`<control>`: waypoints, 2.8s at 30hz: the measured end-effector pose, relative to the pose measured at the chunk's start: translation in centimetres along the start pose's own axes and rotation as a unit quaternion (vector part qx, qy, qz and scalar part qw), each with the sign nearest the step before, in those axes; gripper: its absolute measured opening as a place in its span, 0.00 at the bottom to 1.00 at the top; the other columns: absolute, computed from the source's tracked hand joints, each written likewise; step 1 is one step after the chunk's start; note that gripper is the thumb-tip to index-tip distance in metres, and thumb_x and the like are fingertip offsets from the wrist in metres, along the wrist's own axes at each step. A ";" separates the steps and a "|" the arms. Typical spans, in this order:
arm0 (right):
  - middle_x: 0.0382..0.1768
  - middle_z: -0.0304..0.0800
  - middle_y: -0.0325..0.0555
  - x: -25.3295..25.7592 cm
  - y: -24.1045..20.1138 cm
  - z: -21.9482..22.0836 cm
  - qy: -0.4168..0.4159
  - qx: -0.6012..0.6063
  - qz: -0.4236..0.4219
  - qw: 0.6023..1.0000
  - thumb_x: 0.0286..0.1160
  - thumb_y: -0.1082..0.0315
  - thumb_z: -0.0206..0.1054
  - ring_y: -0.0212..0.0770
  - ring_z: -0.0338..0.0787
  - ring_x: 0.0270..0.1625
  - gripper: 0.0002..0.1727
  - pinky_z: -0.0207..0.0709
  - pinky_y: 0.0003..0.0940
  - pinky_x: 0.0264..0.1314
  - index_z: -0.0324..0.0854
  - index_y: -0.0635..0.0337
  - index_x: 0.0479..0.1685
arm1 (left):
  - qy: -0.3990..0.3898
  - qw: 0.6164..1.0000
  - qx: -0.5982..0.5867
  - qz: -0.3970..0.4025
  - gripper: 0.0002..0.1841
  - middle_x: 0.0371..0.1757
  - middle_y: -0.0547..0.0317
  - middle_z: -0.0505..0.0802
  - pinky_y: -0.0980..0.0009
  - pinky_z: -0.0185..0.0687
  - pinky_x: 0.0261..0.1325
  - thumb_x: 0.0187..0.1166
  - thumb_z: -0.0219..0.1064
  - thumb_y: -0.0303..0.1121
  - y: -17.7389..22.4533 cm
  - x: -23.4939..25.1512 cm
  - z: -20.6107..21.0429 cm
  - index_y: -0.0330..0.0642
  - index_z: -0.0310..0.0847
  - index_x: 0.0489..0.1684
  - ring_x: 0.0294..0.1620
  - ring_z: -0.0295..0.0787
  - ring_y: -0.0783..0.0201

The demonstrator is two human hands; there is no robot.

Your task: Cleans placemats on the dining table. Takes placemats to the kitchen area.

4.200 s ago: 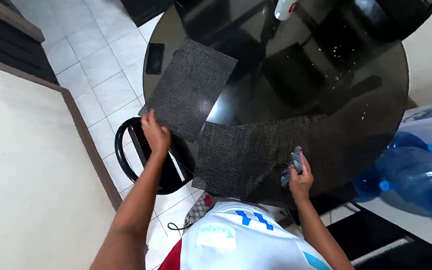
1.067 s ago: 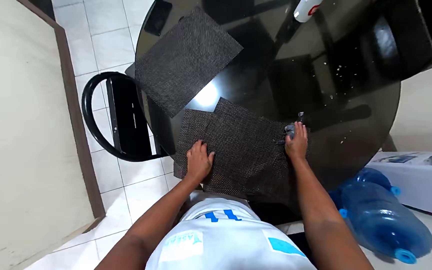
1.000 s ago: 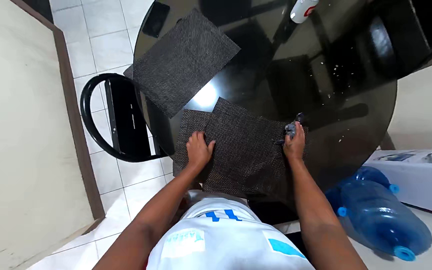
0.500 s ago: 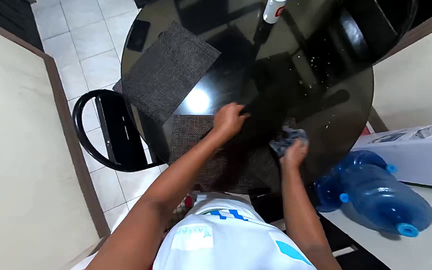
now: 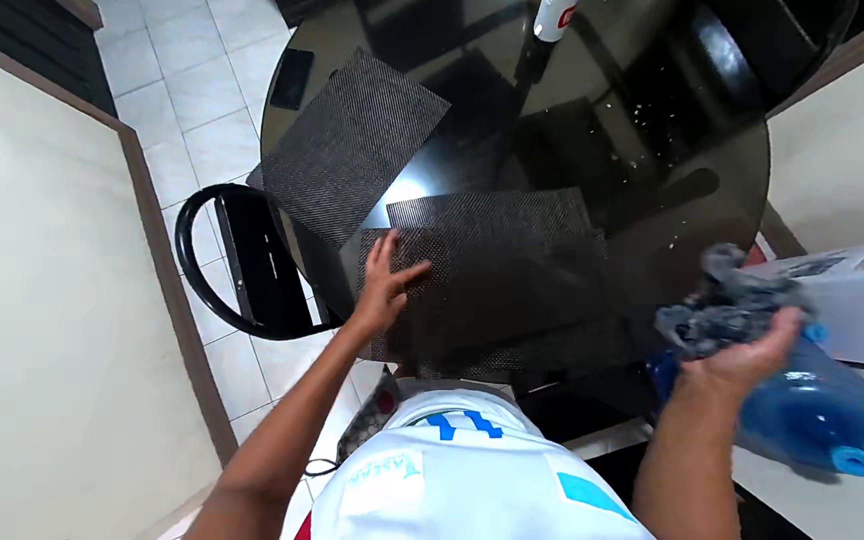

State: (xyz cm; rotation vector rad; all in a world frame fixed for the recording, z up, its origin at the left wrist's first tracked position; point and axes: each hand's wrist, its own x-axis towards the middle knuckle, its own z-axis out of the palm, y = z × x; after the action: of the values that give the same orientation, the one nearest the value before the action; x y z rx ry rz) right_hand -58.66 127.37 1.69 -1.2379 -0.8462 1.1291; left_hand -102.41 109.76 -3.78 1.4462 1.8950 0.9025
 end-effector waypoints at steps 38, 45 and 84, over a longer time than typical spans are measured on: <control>0.92 0.57 0.59 -7.8 21.4 12.1 -0.308 -0.514 -0.146 0.787 0.74 0.69 0.66 0.57 0.50 0.96 0.37 0.37 0.61 0.97 0.65 0.62 0.88 | 0.108 0.858 -0.252 -0.434 0.18 0.45 0.42 0.88 0.53 0.81 0.55 0.74 0.78 0.38 -0.2 -1.4 7.4 0.31 0.82 0.47 0.47 0.84 0.53; 0.93 0.55 0.60 -14.2 17.2 17.4 -0.385 -0.451 -0.173 0.787 0.72 0.60 0.69 0.68 0.38 0.96 0.31 0.23 0.76 0.93 0.80 0.60 0.77 | 0.070 0.825 -0.325 -0.458 0.20 0.57 0.44 0.91 0.57 0.84 0.59 0.94 0.52 0.39 -1.6 -3.4 6.6 0.34 0.80 0.69 0.54 0.88 0.58; 0.92 0.60 0.49 -6.1 22.3 30.6 -0.609 -0.490 -0.296 0.549 0.76 0.64 0.69 0.57 0.50 0.96 0.37 0.39 0.64 0.95 0.66 0.57 0.88 | 0.045 0.926 0.031 -0.374 0.23 0.38 0.42 0.90 0.48 0.81 0.54 0.93 0.53 0.45 -3.3 -6.7 6.6 0.30 0.84 0.47 0.43 0.89 0.49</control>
State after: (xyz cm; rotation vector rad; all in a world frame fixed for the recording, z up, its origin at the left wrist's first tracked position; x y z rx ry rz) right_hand -93.40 129.16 -14.45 -0.5643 -3.0267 0.7517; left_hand -97.52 103.79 -10.11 0.5978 2.2950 0.5362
